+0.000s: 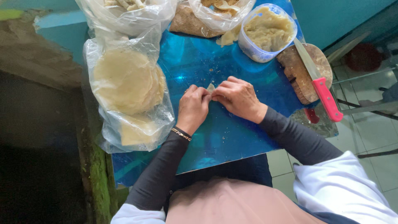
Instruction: The person folds triangular pastry wrappers at a small blue table. They place filling from a container onto a wrapper, fold the wrapper over the filling, and press the edges closed, setting finished filled pastries aside while reaching for new wrappers and filling.
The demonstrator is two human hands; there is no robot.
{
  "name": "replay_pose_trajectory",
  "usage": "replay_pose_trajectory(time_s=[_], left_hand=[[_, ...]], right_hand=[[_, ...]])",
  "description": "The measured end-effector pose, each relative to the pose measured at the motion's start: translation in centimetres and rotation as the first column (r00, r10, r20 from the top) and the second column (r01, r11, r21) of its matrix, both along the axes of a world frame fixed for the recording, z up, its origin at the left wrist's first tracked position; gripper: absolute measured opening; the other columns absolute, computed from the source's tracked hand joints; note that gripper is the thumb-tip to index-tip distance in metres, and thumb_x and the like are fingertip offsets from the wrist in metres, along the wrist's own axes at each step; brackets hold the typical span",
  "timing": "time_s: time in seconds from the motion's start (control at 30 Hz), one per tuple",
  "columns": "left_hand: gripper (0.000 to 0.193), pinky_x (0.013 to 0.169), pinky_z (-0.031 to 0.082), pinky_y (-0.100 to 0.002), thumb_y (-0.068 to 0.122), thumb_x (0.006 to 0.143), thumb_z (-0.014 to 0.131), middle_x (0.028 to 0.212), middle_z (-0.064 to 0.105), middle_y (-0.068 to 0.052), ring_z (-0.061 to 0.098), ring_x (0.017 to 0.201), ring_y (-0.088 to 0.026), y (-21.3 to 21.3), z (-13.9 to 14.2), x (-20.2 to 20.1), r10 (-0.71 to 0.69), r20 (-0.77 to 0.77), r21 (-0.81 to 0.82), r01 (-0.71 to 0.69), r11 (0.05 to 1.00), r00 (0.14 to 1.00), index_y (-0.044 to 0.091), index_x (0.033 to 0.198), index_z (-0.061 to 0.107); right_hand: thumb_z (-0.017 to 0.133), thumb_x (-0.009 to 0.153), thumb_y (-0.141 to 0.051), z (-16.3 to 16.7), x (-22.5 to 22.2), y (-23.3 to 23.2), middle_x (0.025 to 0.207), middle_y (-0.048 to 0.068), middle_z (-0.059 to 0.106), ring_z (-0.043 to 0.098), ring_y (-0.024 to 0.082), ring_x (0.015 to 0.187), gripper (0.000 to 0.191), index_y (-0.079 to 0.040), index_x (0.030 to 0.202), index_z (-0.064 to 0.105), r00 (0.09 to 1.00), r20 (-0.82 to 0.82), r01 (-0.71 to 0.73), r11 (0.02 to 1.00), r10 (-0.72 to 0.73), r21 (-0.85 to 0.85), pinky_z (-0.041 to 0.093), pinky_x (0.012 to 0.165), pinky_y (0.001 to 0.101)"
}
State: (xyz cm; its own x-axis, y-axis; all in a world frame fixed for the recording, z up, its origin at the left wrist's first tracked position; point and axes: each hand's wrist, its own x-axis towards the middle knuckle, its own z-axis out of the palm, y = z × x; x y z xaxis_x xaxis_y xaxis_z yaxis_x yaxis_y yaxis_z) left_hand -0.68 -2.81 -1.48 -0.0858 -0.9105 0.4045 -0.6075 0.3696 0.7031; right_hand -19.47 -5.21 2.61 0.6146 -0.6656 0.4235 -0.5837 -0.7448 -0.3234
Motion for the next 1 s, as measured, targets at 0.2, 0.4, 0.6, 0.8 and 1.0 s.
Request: replay_pose_trajectory(time_s=[0.2, 0.4, 0.6, 0.8, 1.0], left_hand=[[0.006, 0.077, 0.052, -0.045, 0.008, 0.091, 0.069, 0.095, 0.063, -0.012, 0.064, 0.092, -0.035, 0.8, 0.6, 0.4, -0.101, -0.020, -0.124, 0.098, 0.987, 0.995, 0.006, 0.096, 0.066], [0.003, 0.077, 0.052, -0.044, 0.010, 0.093, 0.070, 0.092, 0.062, -0.011, 0.064, 0.090, -0.034, 0.4, 0.1, 0.2, -0.064, 0.127, -0.145, 0.082, 0.986, 0.990, 0.007, 0.095, 0.068], [0.004, 0.077, 0.051, -0.046, 0.011, 0.092, 0.072, 0.089, 0.062, -0.013, 0.063, 0.089, -0.034, -0.6, -0.1, 0.2, -0.040, 0.072, -0.031, 0.042, 0.999, 0.997, 0.008, 0.093, 0.071], [0.015, 0.081, 0.052, -0.045, 0.006, 0.090, 0.067, 0.098, 0.061, -0.013, 0.063, 0.094, -0.035, 0.0, -0.2, 0.4, -0.108, 0.071, -0.160, 0.118, 0.980, 0.992, 0.006, 0.105, 0.066], [0.012, 0.077, 0.053, -0.043, 0.005, 0.090, 0.066, 0.095, 0.061, -0.010, 0.064, 0.095, -0.033, -0.6, 0.1, 0.1, -0.028, 0.254, -0.135, 0.064, 0.989, 0.967, 0.012, 0.099, 0.069]], right_hand=[[0.082, 0.082, -0.019, -1.5, 0.0, -2.5, 0.087, 0.007, 0.069, 0.065, 0.025, 0.084, 0.011, -0.012, 0.085, 0.074, 0.992, 0.109, 0.022, 0.955, -0.057, 0.295, 0.052, 0.069, 0.0385], [0.076, 0.089, -0.016, -1.2, -0.2, -1.0, 0.091, 0.002, 0.071, 0.068, 0.025, 0.085, 0.012, -0.011, 0.096, 0.068, 0.986, 0.108, 0.092, 0.956, -0.126, 0.280, 0.054, 0.073, 0.0380], [0.077, 0.088, -0.021, -0.4, 0.4, 0.5, 0.090, 0.005, 0.069, 0.065, 0.027, 0.084, 0.014, -0.012, 0.094, 0.069, 0.998, -0.011, 0.069, 0.997, -0.070, -0.043, 0.052, 0.071, 0.0405], [0.074, 0.089, -0.018, -0.6, 0.5, -0.2, 0.089, 0.003, 0.067, 0.064, 0.028, 0.086, 0.006, -0.013, 0.089, 0.070, 0.993, -0.019, 0.118, 0.991, -0.120, -0.060, 0.053, 0.072, 0.0398], [0.076, 0.090, -0.020, -0.7, 0.5, 0.6, 0.091, 0.006, 0.065, 0.062, 0.028, 0.088, 0.016, -0.008, 0.096, 0.069, 0.992, 0.049, 0.120, 0.985, -0.114, -0.126, 0.052, 0.073, 0.0408]])
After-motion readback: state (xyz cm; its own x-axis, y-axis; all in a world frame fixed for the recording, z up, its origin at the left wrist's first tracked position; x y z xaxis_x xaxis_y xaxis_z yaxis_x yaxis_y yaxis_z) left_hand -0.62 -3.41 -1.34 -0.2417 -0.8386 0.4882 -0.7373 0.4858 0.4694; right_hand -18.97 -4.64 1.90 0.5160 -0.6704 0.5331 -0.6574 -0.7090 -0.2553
